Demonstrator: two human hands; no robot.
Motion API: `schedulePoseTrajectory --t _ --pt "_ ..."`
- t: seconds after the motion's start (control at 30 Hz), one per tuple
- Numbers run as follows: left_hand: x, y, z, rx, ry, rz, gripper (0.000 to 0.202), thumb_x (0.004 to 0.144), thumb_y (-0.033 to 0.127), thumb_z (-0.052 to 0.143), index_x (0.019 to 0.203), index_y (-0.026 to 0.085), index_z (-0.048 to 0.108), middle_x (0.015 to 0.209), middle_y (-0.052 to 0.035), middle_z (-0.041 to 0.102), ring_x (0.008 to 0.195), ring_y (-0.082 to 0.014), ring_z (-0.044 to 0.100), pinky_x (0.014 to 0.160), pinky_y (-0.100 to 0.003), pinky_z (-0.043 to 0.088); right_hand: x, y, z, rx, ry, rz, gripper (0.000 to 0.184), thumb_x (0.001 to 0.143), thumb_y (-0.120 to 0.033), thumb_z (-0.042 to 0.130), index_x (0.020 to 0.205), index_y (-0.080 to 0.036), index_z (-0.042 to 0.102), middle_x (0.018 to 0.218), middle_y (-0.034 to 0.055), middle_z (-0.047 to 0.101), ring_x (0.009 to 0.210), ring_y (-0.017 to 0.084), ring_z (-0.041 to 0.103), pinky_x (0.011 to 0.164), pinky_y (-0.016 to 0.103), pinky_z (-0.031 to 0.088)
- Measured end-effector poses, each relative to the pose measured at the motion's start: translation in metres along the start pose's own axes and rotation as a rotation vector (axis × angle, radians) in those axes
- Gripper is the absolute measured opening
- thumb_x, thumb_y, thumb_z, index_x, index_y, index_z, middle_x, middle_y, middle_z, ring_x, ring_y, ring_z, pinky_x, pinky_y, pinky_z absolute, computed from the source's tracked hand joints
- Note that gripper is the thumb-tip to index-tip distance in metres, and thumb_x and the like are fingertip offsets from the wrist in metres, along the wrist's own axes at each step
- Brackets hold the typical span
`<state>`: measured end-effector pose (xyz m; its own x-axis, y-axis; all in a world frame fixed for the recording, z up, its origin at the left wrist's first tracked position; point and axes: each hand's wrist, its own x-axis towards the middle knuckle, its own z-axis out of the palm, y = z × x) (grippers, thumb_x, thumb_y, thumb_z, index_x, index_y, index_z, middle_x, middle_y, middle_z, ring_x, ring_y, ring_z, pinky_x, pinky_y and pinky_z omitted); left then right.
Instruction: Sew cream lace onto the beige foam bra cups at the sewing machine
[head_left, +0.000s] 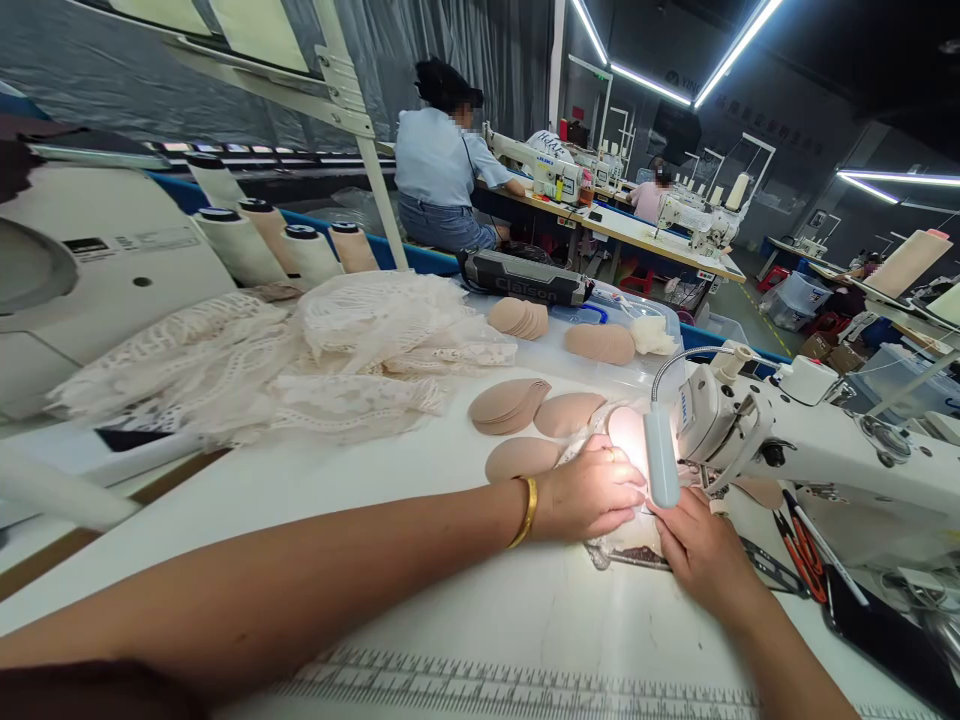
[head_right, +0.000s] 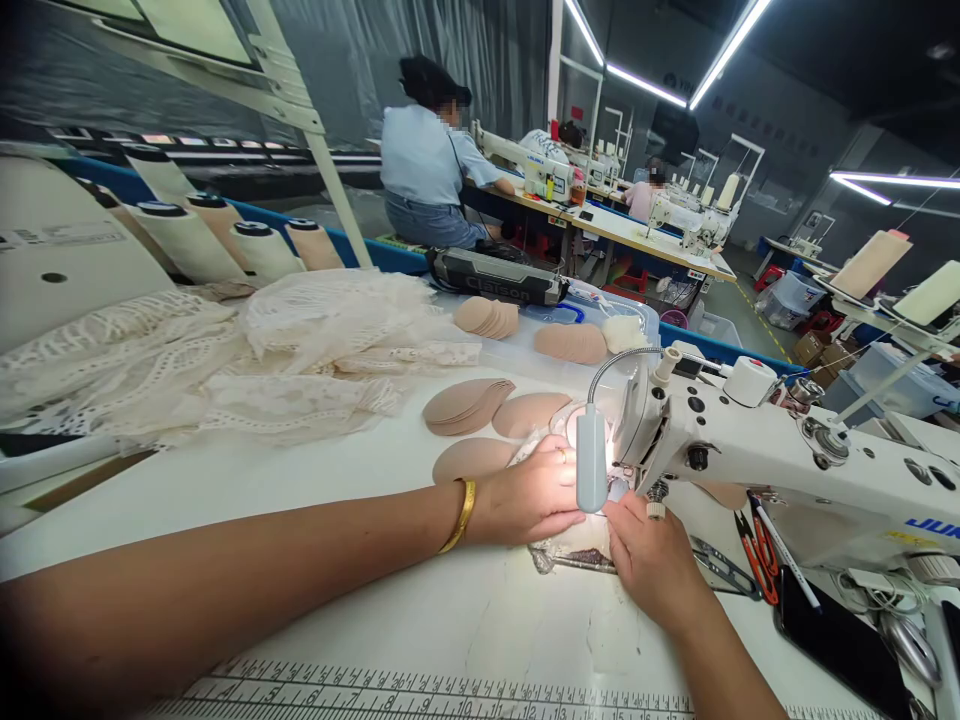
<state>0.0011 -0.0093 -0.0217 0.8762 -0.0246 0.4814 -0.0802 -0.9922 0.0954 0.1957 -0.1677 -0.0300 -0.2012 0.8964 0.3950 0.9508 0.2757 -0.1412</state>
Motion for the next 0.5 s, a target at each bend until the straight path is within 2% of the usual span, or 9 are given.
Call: schedulePoseTrajectory --t 0.23,0.4,0.5 --pt "0.0013 -0.0016 0.0007 -0.025 0.015 -0.026 0.018 0.099 0.022 0.056 0.088 0.020 0.071 0.094 -0.0037 0.074 0.092 -0.0222 0.061 0.092 -0.044 0.035 0.0002 0.0016 0.0016 0.003 -0.007 0.013 0.025 0.100 -0.016 0.046 0.105 -0.027 0.068 0.107 0.0100 0.070 0.100 0.025 0.066 0.066 0.031 0.052" --pt "0.0020 -0.0056 0.0000 -0.043 0.006 -0.017 0.018 0.098 0.022 0.058 0.086 0.020 0.071 0.092 -0.0038 0.073 0.091 -0.0217 0.059 0.097 -0.045 0.032 -0.0003 0.0016 0.0027 -0.023 0.024 -0.002 0.028 0.102 -0.017 0.044 0.111 -0.026 0.068 0.111 0.0109 0.071 0.098 0.025 0.066 0.067 0.032 0.051" --pt "0.0049 -0.0093 -0.0027 -0.034 0.000 -0.008 0.021 0.099 0.019 0.056 0.084 0.020 0.070 0.094 -0.0034 0.073 0.092 -0.0206 0.059 0.099 -0.045 0.029 -0.0024 0.0013 0.0044 -0.048 0.019 0.014 0.027 0.103 -0.018 0.043 0.108 -0.026 0.068 0.108 0.0100 0.070 0.095 0.024 0.066 0.065 0.030 0.050"
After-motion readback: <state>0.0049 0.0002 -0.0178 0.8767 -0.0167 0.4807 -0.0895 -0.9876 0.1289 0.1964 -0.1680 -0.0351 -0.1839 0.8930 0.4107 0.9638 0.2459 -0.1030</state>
